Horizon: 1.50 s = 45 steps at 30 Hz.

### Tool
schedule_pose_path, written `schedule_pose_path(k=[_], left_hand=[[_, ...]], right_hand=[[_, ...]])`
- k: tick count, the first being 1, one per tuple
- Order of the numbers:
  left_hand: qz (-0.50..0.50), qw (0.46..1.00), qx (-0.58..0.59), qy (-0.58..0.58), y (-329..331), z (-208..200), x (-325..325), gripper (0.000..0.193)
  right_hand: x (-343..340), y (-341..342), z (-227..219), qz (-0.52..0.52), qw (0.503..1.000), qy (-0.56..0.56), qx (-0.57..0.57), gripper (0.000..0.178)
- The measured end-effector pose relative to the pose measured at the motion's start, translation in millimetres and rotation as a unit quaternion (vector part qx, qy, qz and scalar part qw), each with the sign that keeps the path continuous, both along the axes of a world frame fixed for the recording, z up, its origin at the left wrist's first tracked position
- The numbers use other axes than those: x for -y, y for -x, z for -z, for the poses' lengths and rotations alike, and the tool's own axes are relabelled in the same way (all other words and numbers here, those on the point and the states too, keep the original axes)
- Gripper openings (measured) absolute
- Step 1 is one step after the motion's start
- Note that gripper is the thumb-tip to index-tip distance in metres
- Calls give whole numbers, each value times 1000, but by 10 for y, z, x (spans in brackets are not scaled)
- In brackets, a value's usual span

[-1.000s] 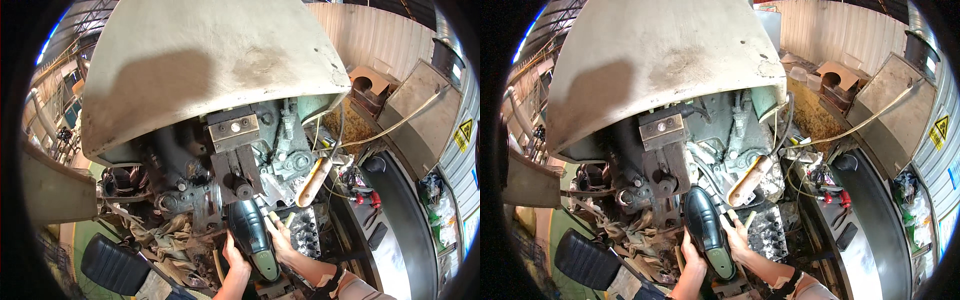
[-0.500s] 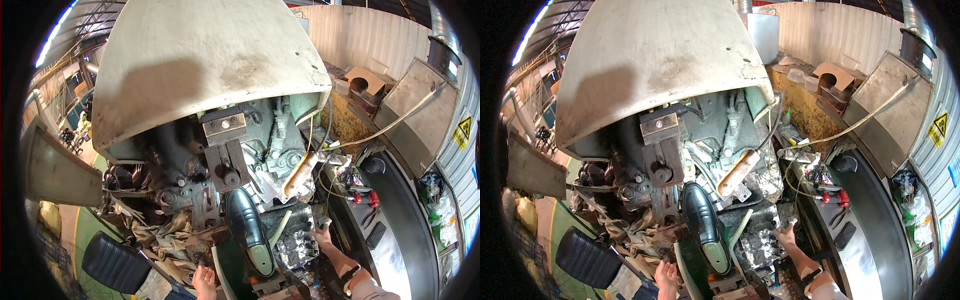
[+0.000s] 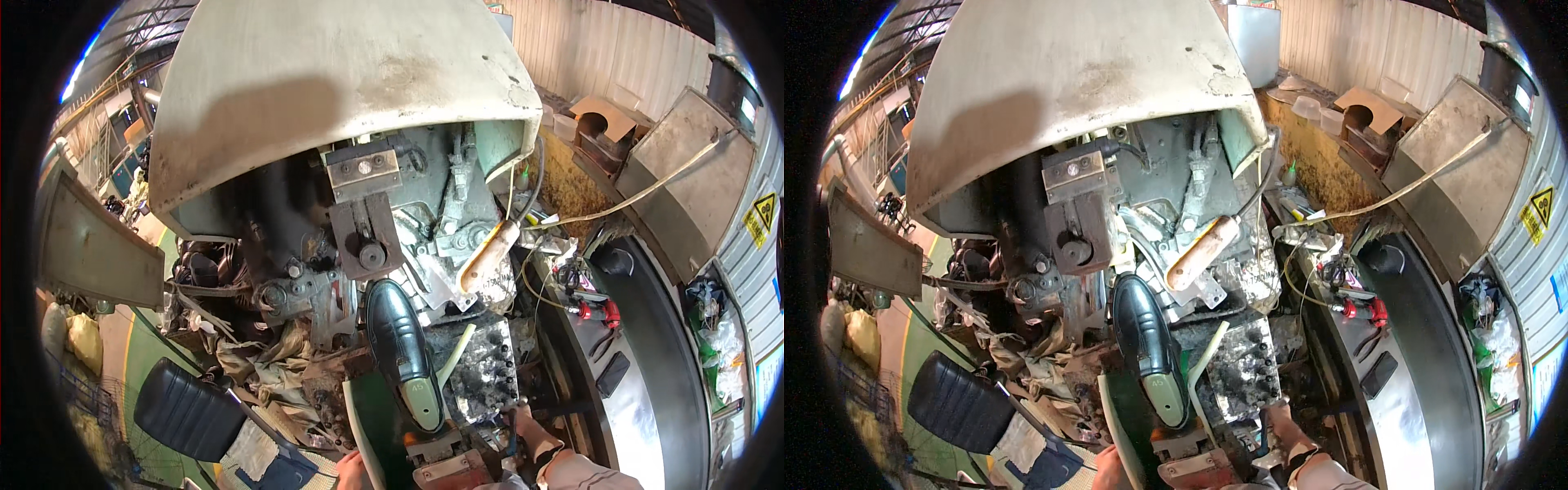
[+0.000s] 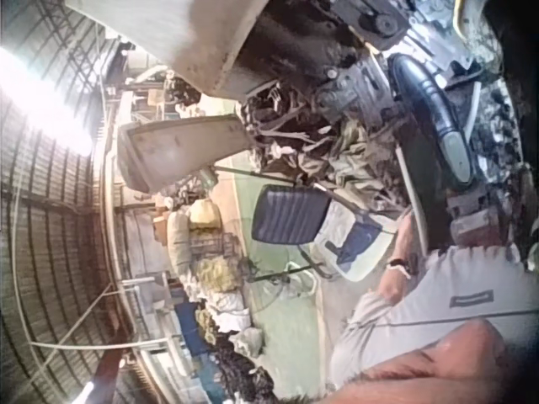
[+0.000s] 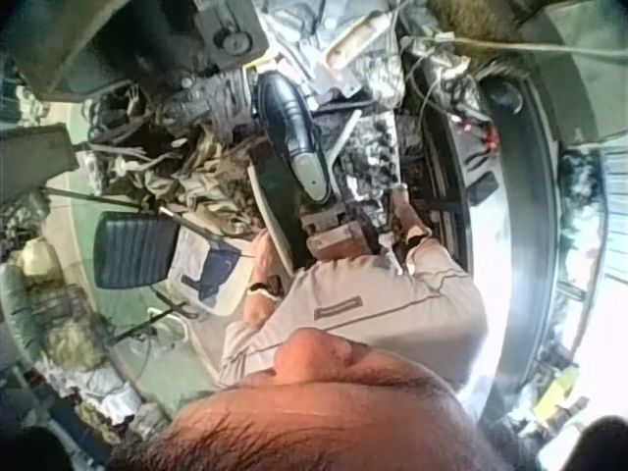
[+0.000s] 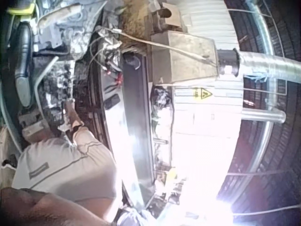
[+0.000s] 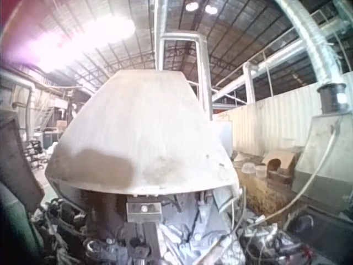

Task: Using a shoe-lasting machine to pull and secure the upper over the last.

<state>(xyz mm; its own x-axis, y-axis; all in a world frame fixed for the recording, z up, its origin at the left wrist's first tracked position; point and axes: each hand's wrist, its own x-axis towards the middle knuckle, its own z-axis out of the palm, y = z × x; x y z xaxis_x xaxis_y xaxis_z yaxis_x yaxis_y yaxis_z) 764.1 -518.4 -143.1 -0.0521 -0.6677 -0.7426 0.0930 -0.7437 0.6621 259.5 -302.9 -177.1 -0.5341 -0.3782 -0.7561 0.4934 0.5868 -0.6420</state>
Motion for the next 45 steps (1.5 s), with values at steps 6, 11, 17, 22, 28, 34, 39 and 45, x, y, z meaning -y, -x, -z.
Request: schedule_pose_path(k=[6, 11, 17, 22, 28, 34, 39, 45], left_hand=[[-89, 909, 231, 334, 416, -1160, 275, 17], [-7, 930, -155, 334, 1625, -2259, 693, 41], [7, 932, -223, 285, 2582, -2745, 592, 52], [-1, 930, -174, 324, 2589, -2787, 557, 53], [7, 907, -184, 380, 2586, -2553, 567, 51], [8, 920, -66, 386, 2587, -2604, 632, 59], [87, 809, 103, 572, 2497, -2965, 262, 75], [136, 754, 193, 613, 2484, -3175, -5, 103]], right_hand=[[263, 489, -1516, -35, 991, 64, -114, 46], [1615, -348, -2711, -93, 949, 291, -78, 58], [2343, -1444, -3154, -25, 888, 458, 27, 52], [2223, -1476, -3265, -46, 908, 401, 117, 58], [2268, -1507, -3110, -4, 917, 381, 116, 56], [2261, -1383, -3007, -36, 896, 411, 166, 50], [1790, -982, -3134, -155, 926, 344, 3, 33], [1141, -593, -3120, -403, 803, 71, -434, 42]])
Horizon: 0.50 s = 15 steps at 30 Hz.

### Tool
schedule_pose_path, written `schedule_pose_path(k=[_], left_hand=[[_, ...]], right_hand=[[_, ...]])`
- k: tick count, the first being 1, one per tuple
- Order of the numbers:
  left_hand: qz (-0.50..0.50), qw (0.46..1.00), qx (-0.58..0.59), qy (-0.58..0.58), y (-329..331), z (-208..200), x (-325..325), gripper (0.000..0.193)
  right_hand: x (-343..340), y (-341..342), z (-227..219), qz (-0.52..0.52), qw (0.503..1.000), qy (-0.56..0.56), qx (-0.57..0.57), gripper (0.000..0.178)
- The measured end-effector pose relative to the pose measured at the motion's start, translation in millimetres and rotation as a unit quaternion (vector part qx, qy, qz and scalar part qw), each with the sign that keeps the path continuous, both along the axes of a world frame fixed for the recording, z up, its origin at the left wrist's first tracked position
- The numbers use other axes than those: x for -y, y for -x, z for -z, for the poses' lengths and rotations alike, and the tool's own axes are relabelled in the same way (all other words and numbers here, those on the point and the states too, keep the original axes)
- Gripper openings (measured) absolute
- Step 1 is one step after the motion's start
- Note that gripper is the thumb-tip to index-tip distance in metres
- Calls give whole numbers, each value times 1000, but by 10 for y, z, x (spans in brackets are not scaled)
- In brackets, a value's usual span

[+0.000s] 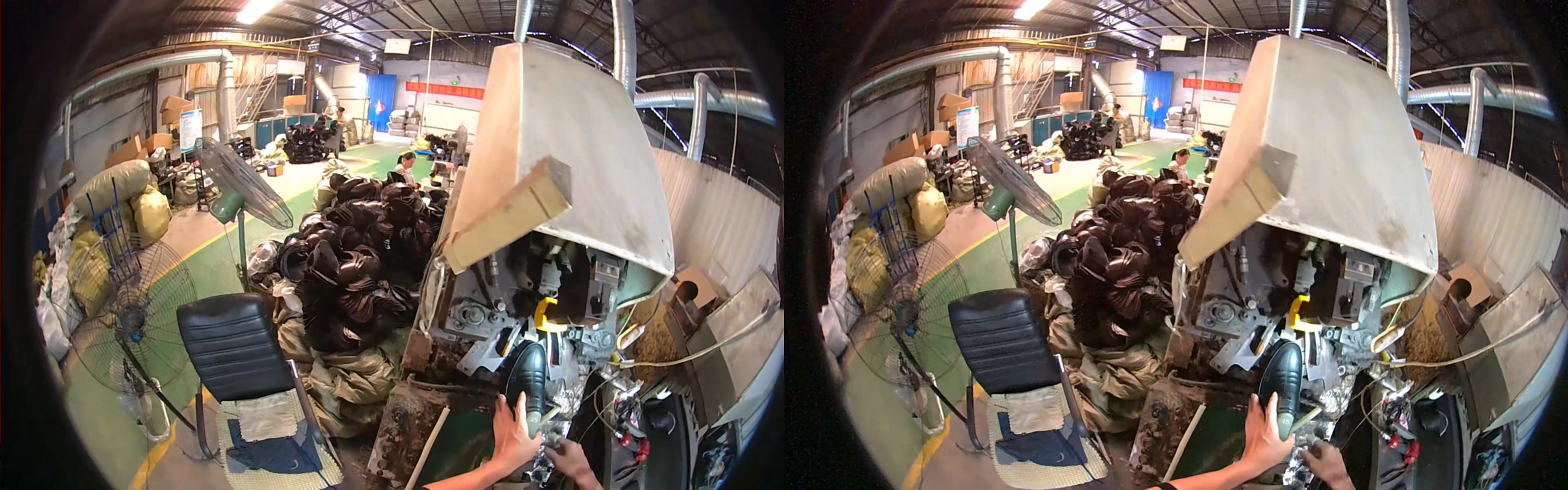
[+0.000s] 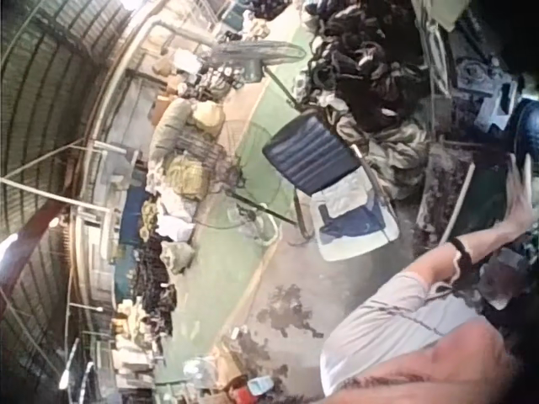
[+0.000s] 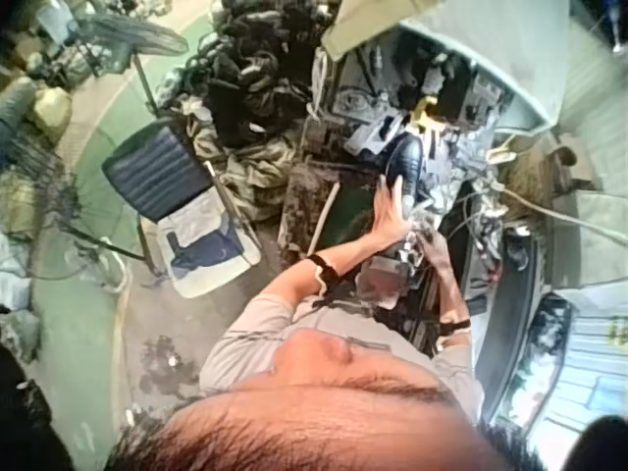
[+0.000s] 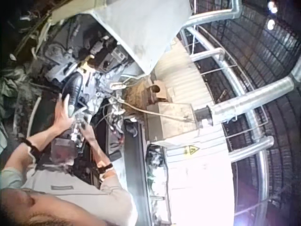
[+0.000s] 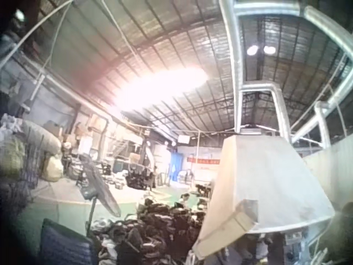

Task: Using a shoe-lasting machine to pull and secure the upper over the last.

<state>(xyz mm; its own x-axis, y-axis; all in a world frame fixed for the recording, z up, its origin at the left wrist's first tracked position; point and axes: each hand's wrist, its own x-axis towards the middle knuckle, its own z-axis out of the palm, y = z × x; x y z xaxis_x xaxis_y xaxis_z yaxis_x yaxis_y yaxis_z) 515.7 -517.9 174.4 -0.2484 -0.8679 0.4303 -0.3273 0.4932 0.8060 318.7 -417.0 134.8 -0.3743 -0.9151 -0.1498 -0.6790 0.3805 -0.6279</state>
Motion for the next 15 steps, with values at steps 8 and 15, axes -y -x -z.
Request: schedule_pose_path(k=[8, 15], left_hand=[[4, 999, -25, 25, -7, 19, 0, 100], [6, 1000, -7, 26, 18, 77, 4, 102]], right_hand=[[-194, -43, 246, -36, 973, -65, -219, 45], [-34, -91, 131, 10, 968, -138, -210, 48]])
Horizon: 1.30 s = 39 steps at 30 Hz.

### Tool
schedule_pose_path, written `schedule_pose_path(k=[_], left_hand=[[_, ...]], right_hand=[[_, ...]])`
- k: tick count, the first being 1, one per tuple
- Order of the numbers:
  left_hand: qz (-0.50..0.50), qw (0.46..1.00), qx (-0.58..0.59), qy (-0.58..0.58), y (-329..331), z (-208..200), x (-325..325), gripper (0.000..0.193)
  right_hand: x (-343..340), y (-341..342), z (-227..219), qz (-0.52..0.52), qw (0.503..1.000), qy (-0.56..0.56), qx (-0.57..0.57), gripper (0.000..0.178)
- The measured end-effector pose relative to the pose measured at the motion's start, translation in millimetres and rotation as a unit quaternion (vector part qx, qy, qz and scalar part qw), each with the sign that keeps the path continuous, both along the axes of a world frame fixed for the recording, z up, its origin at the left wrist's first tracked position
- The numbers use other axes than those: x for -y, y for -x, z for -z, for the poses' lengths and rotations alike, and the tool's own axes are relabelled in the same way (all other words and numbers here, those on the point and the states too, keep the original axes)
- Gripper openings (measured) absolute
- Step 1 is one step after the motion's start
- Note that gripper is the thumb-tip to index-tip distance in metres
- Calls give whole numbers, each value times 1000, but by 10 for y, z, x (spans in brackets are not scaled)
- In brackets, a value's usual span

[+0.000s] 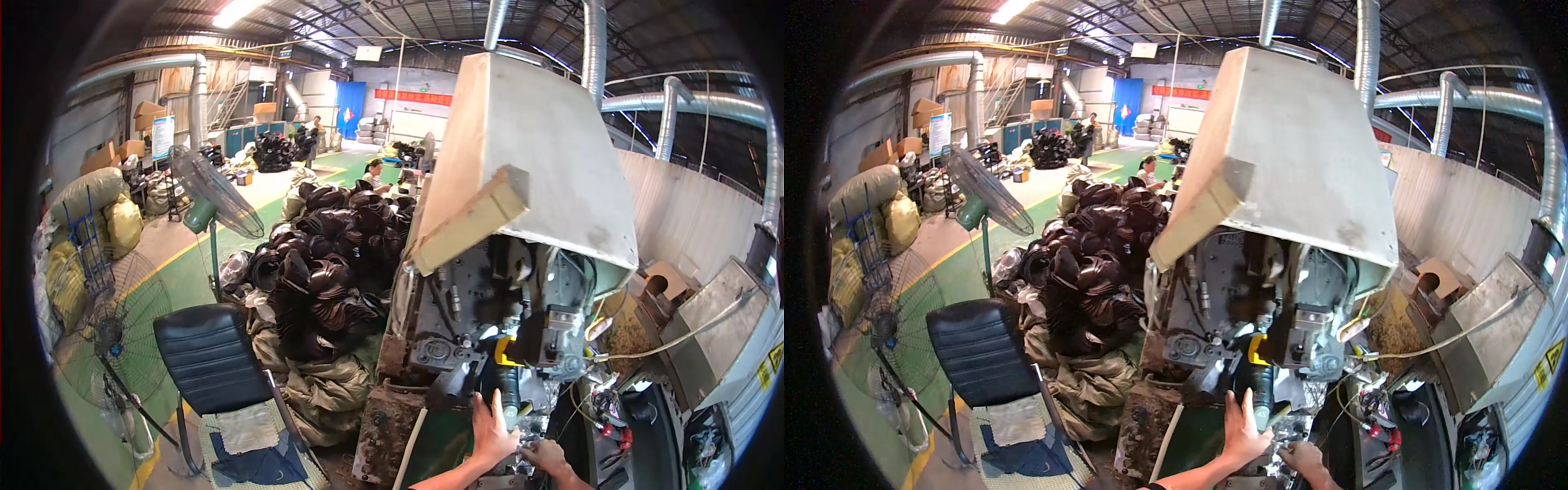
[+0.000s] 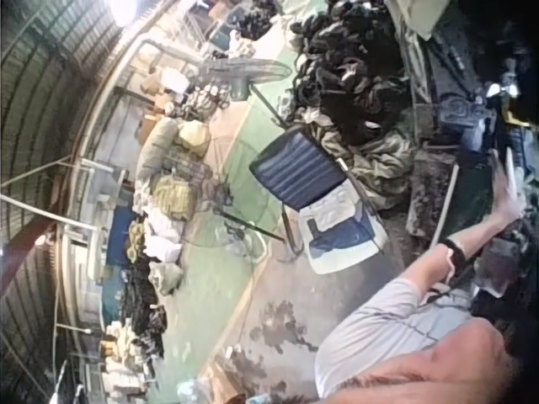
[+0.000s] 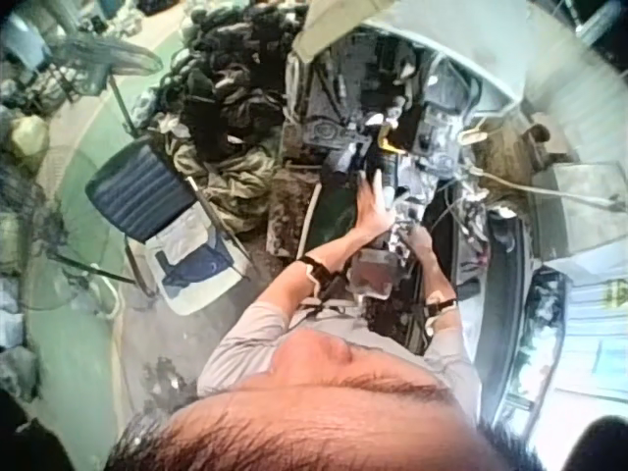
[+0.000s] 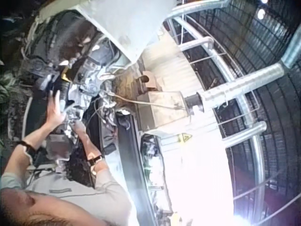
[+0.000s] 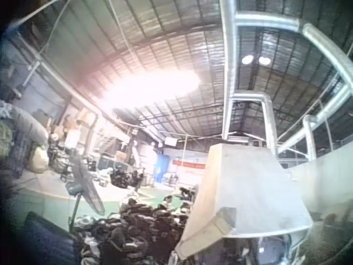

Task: Using a shoe-lasting machine to pull and secure the upper over the last.

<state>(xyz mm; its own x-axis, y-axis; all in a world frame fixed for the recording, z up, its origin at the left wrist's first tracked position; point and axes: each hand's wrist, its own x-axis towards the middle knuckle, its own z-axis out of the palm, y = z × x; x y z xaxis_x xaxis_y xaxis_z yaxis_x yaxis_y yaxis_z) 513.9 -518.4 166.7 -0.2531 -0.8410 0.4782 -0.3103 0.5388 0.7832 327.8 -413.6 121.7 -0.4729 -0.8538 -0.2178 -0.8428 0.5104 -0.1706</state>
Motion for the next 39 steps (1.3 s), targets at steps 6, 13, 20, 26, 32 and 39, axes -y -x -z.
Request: schedule_pose_path(k=[6, 13, 20, 26, 32, 39], left_hand=[[6, 1000, 13, -3, 27, 56, 5, 104], [19, 1000, 8, -10, 56, 87, 26, 106], [15, 999, 18, -45, 66, 87, 25, 108], [29, 998, 15, -45, 71, 104, 30, 107], [25, 997, 15, -70, 64, 92, 25, 108], [31, 998, 13, -58, 63, 105, 22, 107]], right_hand=[[-23, 0, 43, -54, 993, -100, -16, 49], [-31, 15, 209, -53, 998, -7, -19, 41], [-21, -17, 217, -37, 996, 75, 4, 41], [-54, -77, -67, -21, 997, 40, 58, 42], [-74, -82, -118, -13, 993, 71, 90, 42], [-64, -66, 20, -7, 992, 95, 77, 43]])
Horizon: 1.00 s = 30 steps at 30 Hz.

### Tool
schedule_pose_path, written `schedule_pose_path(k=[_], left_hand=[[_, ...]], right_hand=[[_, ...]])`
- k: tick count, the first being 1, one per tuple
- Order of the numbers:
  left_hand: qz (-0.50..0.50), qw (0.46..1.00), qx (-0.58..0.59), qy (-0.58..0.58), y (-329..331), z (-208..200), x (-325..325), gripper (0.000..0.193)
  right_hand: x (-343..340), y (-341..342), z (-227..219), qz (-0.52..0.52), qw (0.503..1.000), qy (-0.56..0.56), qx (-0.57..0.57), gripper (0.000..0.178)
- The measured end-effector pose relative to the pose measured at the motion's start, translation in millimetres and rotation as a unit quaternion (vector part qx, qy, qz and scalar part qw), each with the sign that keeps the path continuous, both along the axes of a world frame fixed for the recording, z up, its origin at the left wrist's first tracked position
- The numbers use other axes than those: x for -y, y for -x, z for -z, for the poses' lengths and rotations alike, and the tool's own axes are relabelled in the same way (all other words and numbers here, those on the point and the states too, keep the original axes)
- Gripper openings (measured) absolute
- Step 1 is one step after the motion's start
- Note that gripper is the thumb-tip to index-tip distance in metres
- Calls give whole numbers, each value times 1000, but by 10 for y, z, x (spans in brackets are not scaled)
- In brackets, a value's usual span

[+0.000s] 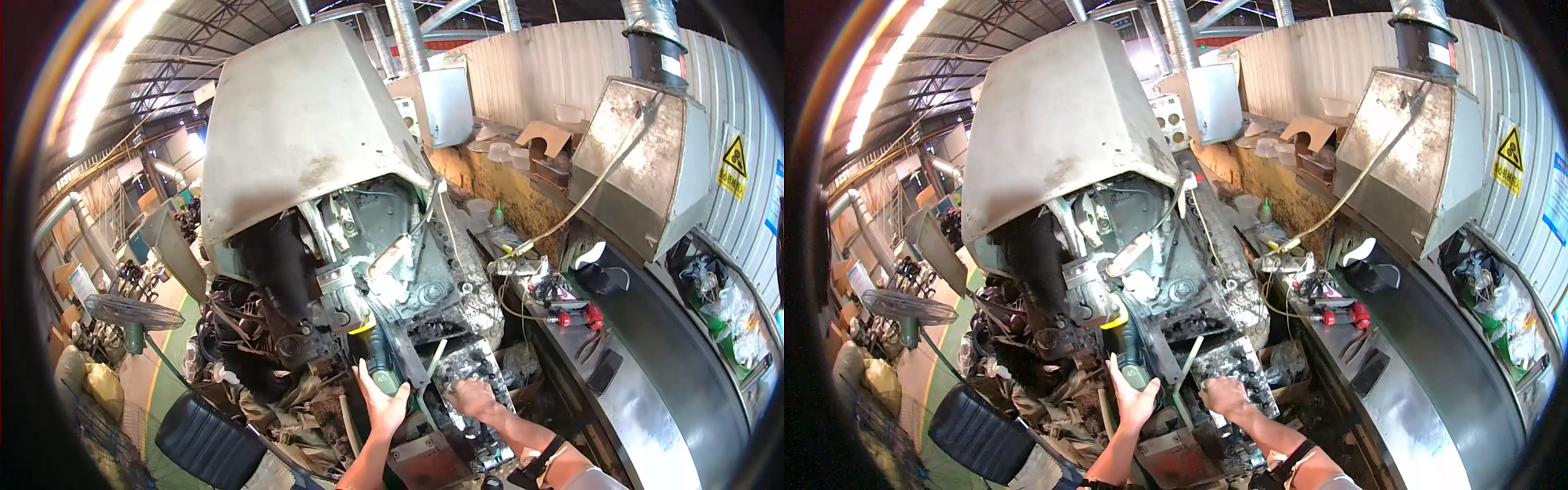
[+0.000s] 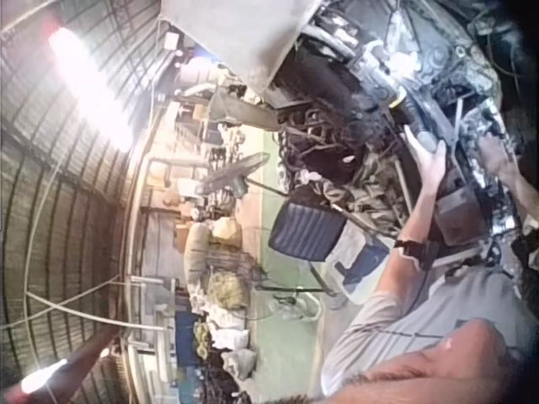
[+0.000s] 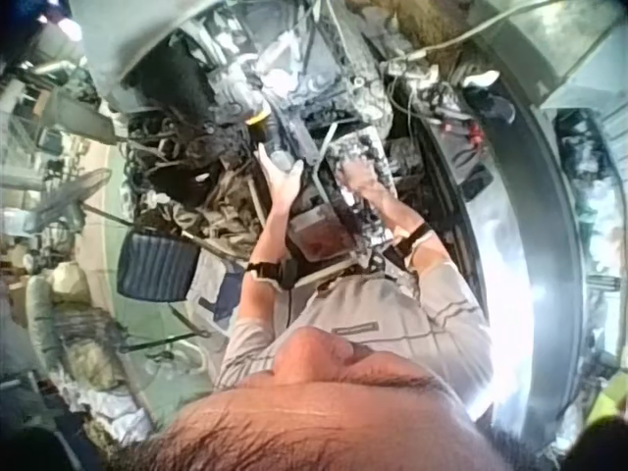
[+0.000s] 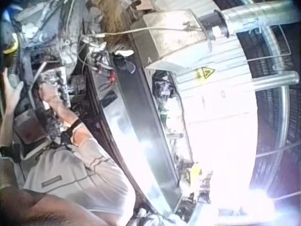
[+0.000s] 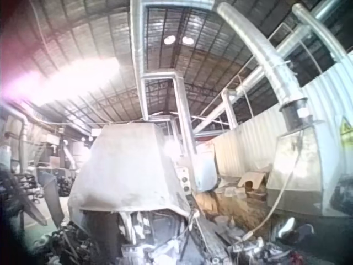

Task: Using a shoe-lasting machine to pull and secure the upper over the last.

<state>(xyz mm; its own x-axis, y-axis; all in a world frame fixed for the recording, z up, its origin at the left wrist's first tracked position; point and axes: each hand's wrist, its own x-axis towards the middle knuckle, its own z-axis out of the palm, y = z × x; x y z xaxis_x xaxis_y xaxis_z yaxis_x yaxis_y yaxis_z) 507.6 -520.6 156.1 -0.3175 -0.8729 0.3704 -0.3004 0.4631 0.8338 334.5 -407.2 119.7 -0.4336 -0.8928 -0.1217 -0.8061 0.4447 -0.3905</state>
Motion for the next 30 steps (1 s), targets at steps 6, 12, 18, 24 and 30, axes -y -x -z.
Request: schedule_pose_path(k=[6, 12, 18, 24, 30], left_hand=[[4, 1000, -14, -11, 5, 30, 26, 107], [6, 1000, -14, -9, -2, 45, 29, 106], [8, 1000, -12, -6, -2, 9, 16, 107], [-2, 1000, 2, -13, -1, -19, -4, 107], [-1, 1000, -12, -12, 4, 11, 17, 107]], right_hand=[[0, 10, -30, -8, 1000, -2, 6, 42], [-12, 3, -64, -4, 1000, 11, 13, 42], [-12, 2, -58, 8, 1000, 12, 22, 40], [-16, 9, -28, 5, 999, 41, 23, 40], [-7, 6, 7, 16, 998, 48, 34, 40]])
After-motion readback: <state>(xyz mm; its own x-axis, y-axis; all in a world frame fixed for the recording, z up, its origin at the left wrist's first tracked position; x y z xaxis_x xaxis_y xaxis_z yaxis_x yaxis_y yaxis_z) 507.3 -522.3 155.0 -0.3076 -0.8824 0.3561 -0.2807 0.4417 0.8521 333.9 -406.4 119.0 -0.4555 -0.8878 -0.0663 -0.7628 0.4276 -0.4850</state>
